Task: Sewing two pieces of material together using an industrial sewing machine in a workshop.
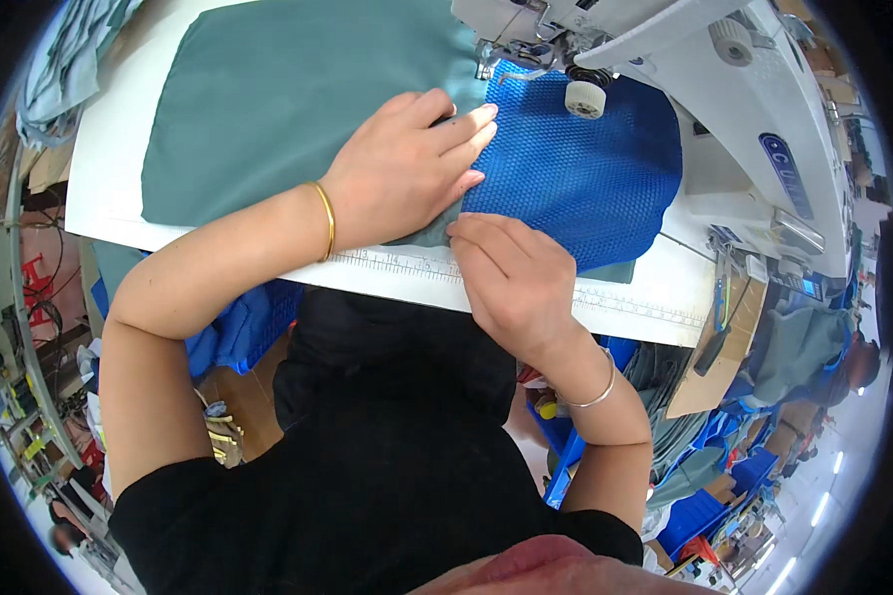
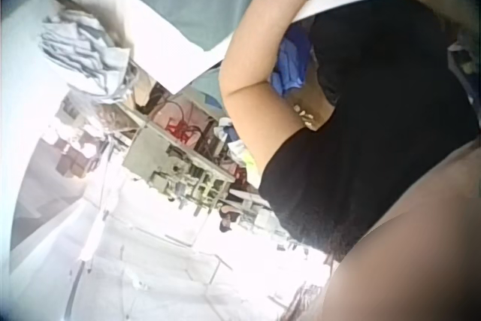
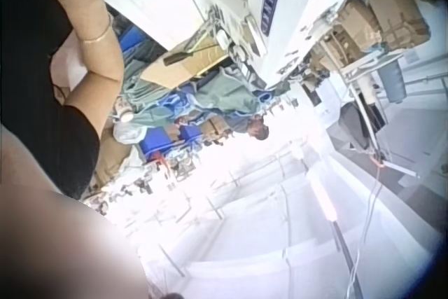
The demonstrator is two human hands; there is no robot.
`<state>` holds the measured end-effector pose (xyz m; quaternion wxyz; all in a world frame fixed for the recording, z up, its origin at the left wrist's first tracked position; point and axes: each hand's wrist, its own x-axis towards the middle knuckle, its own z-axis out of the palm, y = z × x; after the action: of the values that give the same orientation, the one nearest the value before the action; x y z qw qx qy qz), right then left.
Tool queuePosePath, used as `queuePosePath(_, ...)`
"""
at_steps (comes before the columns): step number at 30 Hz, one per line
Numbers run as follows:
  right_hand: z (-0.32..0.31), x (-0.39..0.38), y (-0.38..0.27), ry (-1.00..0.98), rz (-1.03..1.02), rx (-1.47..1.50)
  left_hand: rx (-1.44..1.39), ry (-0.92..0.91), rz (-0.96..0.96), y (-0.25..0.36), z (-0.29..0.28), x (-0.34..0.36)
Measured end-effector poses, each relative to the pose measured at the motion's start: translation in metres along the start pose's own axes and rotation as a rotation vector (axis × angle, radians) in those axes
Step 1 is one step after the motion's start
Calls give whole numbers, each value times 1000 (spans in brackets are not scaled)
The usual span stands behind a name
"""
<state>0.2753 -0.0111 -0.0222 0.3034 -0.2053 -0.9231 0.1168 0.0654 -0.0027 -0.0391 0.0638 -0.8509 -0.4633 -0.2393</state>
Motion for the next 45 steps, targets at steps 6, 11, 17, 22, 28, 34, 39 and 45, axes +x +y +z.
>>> queuePosePath(6,4,9,9,0,19,15,37,23,41,-13,4,8)
queuePosePath(11,6,11,15,-27,27,-34,68,31,112,-13,2,8)
queuePosePath(17,7,1,16,21,-25,-141,-149,3,116,7,-15,-23)
queuePosePath(22,2,-13,14,-48,-6,-157,-138,-5,212,4,-20,-29)
queuePosePath(28,1,-17,19,-56,-32,-127,-328,-12,56,-6,-21,-23)
queuePosePath(34,2,-17,20,-43,-39,-125,-1075,-234,-481,-25,-29,-13)
queuePosePath(39,0,-18,18,-54,-24,-142,-492,-49,0,-17,-27,-18)
queuePosePath(45,2,-18,17,-53,-33,-158,-137,66,279,-6,-19,-25)
